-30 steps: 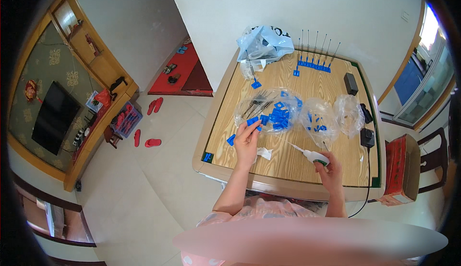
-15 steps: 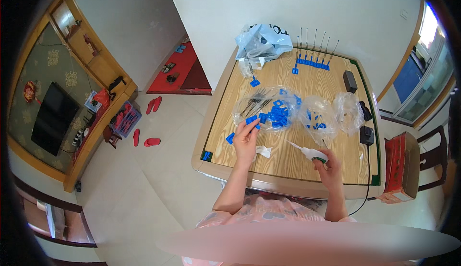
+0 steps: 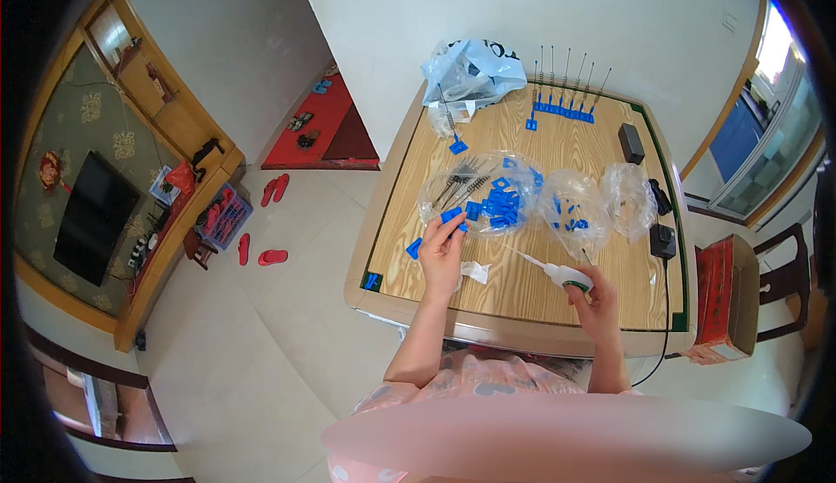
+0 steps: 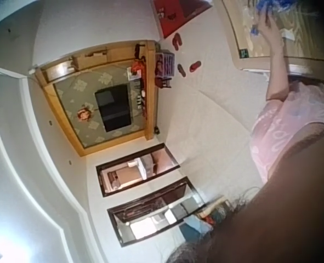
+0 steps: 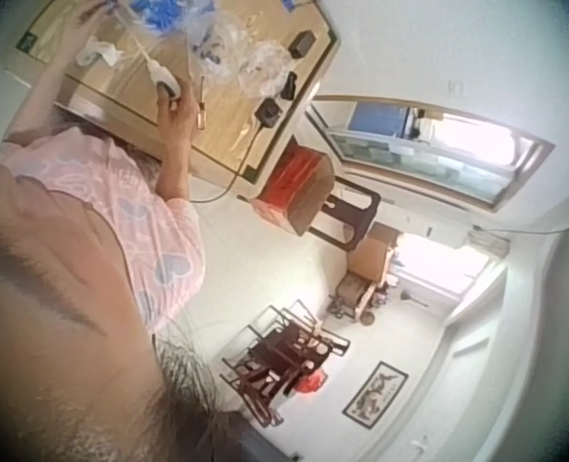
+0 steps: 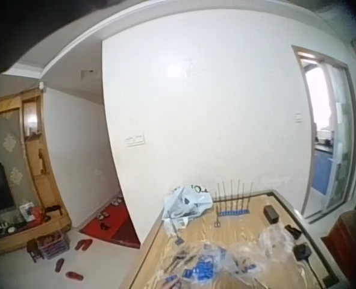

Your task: The person assembles blue plastic components by inserting metal springs and applying glue from a bottle, using a screwdriver to secure screws.

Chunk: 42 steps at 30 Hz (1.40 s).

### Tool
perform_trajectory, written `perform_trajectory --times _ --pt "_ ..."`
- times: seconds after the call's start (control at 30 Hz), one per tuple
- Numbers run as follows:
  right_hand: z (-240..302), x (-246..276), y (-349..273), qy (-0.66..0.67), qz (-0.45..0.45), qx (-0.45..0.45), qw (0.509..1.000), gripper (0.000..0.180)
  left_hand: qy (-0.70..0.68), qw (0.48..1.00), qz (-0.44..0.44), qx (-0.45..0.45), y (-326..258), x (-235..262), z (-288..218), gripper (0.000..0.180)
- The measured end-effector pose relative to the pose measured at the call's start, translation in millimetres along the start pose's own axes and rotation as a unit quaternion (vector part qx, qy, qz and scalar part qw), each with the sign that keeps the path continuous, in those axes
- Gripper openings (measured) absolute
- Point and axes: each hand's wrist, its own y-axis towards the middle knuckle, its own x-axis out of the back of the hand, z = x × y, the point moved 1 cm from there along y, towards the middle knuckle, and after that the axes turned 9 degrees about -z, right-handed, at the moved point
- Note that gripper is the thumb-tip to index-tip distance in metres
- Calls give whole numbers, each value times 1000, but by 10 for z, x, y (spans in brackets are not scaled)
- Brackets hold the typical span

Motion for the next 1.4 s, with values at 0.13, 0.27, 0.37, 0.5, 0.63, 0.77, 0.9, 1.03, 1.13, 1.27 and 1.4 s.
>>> perform_trajectory --times 0.13,0.27,0.37,0.5,0.63,0.77,0.9,1.03,1.13,1.27,1.4 --pt "5 -3 -3 -8 -1 -4 1000 22 -6 1000 -1 9 -6 4 2 24" --pt "33 -3 2 -10 -1 3 1000 23 -13 1000 0 13 -10 -2 -11 25" --pt "0 -5 -2 -9 -15 0 1000 22 -19 1000 -1 9 -13 1 -16 25" --pt "33 -6 1 -11 -20 -2 1000 21 -5 1000 5 5 -7 -4 -22 26" --pt "25 -11 7 -5 -16 9 1000 22 -7 1000 1 1 -8 -4 -19 26" --pt "31 -15 0 11 -17 13 1000 22 -11 1000 0 5 -14 -13 -25 26" --pt "25 -5 2 -8 -10 18 1000 21 -12 1000 3 11 -14 -18 -39 26" --pt "50 -16 6 -4 -16 17 1000 21 -19 1000 8 18 -18 -7 -33 26" --pt "48 -1 10 -25 -14 22 999 20 -12 1000 8 18 -14 -14 -36 26" --pt "96 -15 12 -32 -19 22 999 18 -17 1000 5 22 -13 -11 -32 26" --pt "52 10 29 -59 -22 38 997 18 -16 1000 8 25 -14 -18 -5 25"
